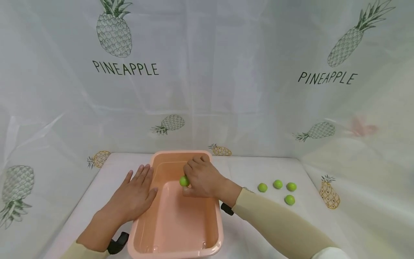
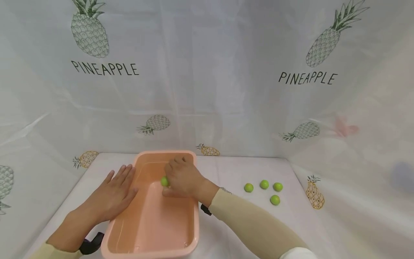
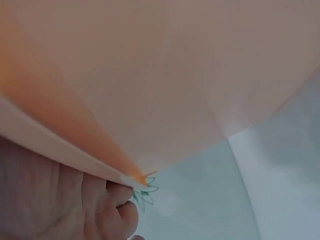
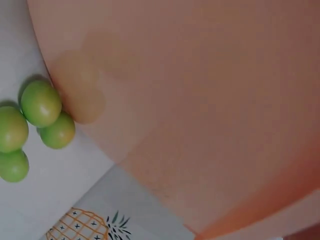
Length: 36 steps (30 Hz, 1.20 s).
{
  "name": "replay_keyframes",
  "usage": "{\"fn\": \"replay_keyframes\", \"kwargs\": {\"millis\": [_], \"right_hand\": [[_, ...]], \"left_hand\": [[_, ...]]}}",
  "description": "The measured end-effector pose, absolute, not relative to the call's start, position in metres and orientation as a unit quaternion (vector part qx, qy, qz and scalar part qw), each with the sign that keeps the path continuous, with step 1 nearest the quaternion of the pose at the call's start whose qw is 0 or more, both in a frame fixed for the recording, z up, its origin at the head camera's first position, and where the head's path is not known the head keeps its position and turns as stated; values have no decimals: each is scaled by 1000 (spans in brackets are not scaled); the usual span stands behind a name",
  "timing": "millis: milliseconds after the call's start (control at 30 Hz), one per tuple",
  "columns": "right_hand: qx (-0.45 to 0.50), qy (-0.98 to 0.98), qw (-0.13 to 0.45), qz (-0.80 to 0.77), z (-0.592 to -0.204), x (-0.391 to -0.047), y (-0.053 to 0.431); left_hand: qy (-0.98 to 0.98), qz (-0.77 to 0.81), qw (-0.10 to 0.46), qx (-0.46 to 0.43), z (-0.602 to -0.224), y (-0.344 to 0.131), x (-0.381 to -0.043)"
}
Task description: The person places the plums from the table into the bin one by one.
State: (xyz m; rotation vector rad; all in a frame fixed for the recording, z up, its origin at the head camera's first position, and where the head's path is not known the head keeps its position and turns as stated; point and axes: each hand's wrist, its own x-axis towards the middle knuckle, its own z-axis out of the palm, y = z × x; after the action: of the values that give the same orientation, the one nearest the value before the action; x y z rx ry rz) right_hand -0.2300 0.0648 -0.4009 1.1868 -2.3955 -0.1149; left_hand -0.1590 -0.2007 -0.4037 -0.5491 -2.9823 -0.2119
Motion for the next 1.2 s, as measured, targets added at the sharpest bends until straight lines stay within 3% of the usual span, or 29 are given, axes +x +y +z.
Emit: {"fn": "replay_keyframes", "kwargs": {"millis": [233, 933, 1200], "right_hand": [[421, -881, 200, -80, -414, -228, 60], [416, -870, 245, -96, -419, -226, 61], [412, -874, 238, -95, -420, -228, 60]], "left_hand": [[-980, -78, 57, -175, -408, -201, -158], [-978, -76, 62, -186, -409, -206, -159], [-977, -79, 60, -186, -409, -206, -159]]}}
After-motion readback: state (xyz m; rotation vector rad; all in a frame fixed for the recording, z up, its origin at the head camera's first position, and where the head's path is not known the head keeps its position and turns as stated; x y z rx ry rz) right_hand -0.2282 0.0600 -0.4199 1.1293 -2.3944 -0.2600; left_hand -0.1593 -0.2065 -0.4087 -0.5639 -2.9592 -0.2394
